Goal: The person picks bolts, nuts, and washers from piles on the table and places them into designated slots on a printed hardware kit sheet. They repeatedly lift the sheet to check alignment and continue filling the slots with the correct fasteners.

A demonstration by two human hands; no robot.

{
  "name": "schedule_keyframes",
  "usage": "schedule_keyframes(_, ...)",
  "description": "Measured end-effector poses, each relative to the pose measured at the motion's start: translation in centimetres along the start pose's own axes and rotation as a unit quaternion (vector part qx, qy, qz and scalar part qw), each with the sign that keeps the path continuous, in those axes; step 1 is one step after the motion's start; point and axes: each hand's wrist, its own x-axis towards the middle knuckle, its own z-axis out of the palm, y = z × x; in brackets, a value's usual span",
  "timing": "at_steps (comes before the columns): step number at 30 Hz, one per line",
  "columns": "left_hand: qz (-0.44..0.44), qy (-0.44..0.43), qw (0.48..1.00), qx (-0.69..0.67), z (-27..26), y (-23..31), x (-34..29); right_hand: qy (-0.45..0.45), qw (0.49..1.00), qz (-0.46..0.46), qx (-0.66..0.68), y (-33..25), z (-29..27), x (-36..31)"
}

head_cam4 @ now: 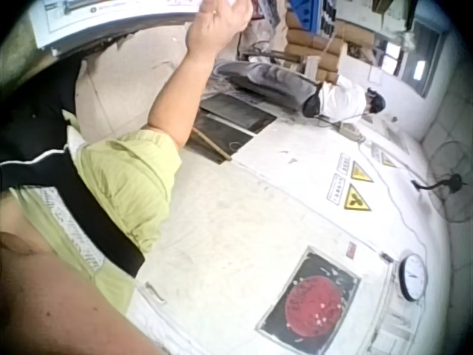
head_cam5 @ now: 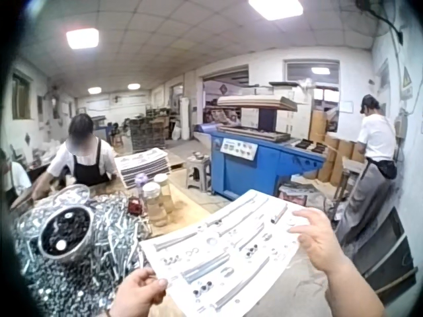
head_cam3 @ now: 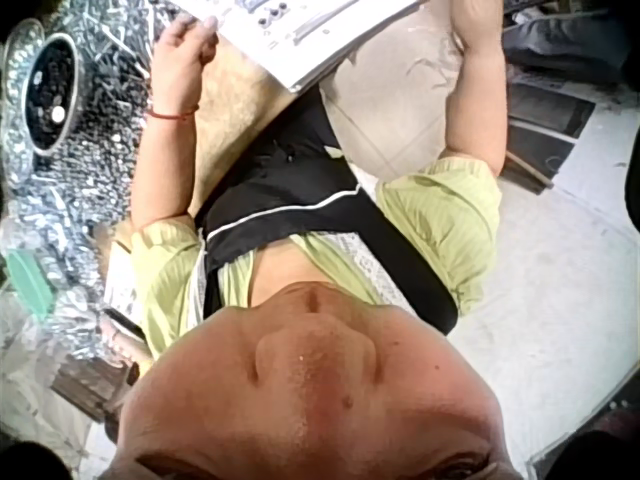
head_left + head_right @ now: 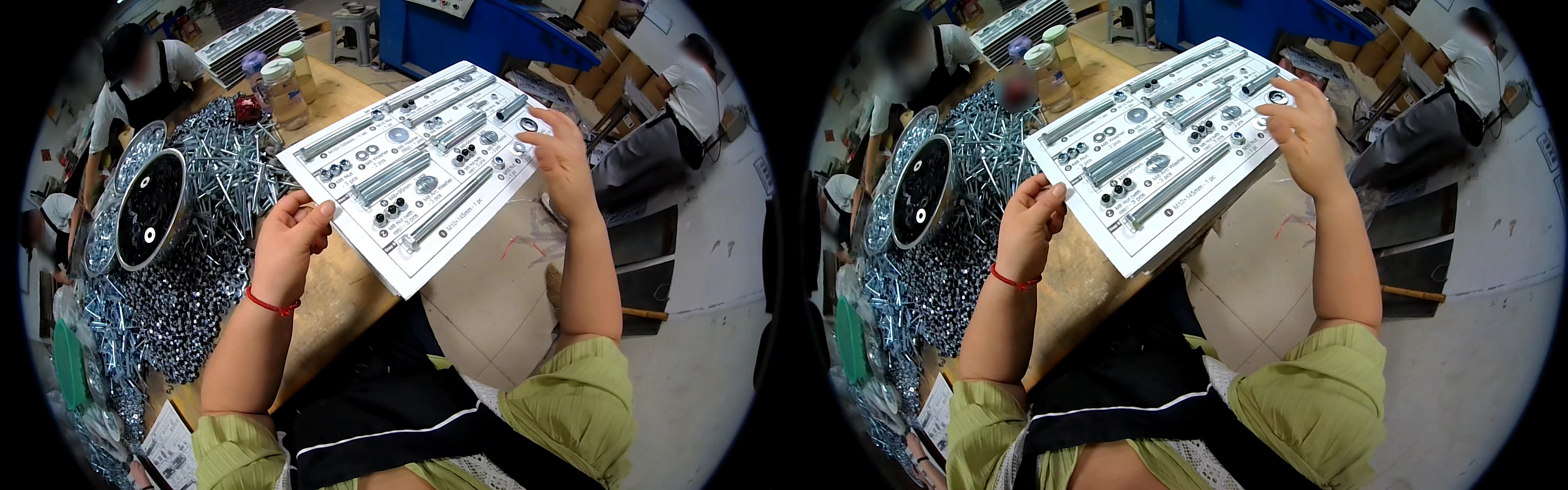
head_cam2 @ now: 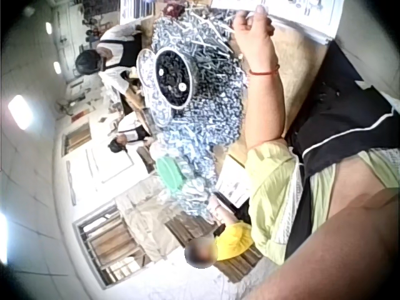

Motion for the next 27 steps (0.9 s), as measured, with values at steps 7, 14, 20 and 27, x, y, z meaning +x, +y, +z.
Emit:
schedule_keyframes(7, 0.011, 0.025, 1.0, 0.006, -0.2, -0.3, -0.2, 0.143, 0.986, 0.008, 0.083, -1.6, -2.9, -1.6)
schedule_keyframes(14, 0.078, 0.174, 0.982, -0.003, -10.3, -1.2, -7.5, 0.334, 0.918, -0.158, 0.144, -14.5, 3.6, -2.5)
schedule_keyframes(20, 0.196, 0.358, 0.913, 0.022, -16.4, -7.3, -11.5, 0.078, 0.859, -0.178, 0.473, -19.9, 16.8, -5.2)
schedule_keyframes(27, 0.162, 0.829, 0.426, 0.324, -34.5, -17.1, -31.0, -0.178, 0.761, -0.17, 0.601, -25.4, 28.0, -6.0)
